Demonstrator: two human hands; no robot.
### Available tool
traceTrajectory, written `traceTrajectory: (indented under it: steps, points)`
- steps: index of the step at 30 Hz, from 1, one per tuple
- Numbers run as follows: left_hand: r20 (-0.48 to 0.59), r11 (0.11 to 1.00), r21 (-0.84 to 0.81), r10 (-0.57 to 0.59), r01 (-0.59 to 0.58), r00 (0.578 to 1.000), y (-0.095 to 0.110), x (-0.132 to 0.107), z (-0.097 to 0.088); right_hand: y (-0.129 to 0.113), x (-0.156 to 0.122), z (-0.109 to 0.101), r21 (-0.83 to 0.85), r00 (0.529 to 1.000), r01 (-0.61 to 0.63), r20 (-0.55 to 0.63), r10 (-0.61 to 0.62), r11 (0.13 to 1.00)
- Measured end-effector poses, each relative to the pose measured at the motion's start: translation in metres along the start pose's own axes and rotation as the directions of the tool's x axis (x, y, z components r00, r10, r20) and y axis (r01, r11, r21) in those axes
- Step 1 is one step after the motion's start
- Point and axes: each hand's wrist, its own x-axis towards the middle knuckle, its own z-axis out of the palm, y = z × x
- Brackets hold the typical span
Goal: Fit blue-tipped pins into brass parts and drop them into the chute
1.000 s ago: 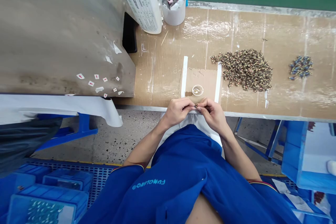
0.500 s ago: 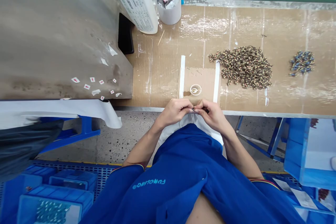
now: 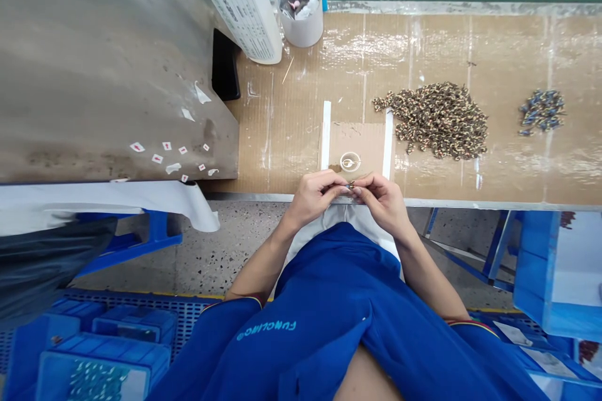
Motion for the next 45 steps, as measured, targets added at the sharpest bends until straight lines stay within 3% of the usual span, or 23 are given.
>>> traceTrajectory:
  steps: [8, 16, 24, 28, 33, 41, 45]
  points:
    - [0.086, 0.994, 0.015, 0.107, -0.108, 0.991, -0.004, -0.001, -0.004, -0.005, 0.006, -0.012, -0.070, 0.977, -0.017, 0.209, 0.032, 0.997]
    - [0.006, 0.998, 0.046, 0.051, -0.052, 0.999, -0.001, -0.002, 0.001, 0.006, -0.002, 0.004, -0.150, 0.999, 0.045, 0.019, -0.043, 0.988]
    - [0.029, 0.998, -0.027, 0.053, -0.052, 0.998, -0.003, -0.001, -0.002, 0.002, 0.001, 0.000, -0.056, 0.993, 0.023, 0.114, -0.016, 0.998]
    - [0.018, 1.000, -0.024, -0.012, 0.012, 1.000, -0.001, -0.001, -0.002, 0.002, 0.002, -0.002, 0.003, 0.994, -0.001, 0.109, 0.001, 1.000]
    - [0.040, 0.999, -0.038, 0.000, 0.001, 0.999, 0.000, 0.000, -0.004, 0.003, 0.002, -0.003, 0.037, 0.997, 0.006, 0.071, -0.008, 0.999]
    - [0.039, 1.000, -0.004, -0.013, 0.013, 0.999, 0.001, 0.000, 0.002, 0.003, 0.004, -0.005, 0.010, 0.997, 0.023, 0.080, -0.024, 1.000]
    - [0.025, 0.999, 0.021, 0.043, -0.044, 0.999, -0.001, -0.002, 0.003, 0.003, 0.004, -0.006, -0.063, 0.993, 0.050, 0.114, -0.042, 0.997]
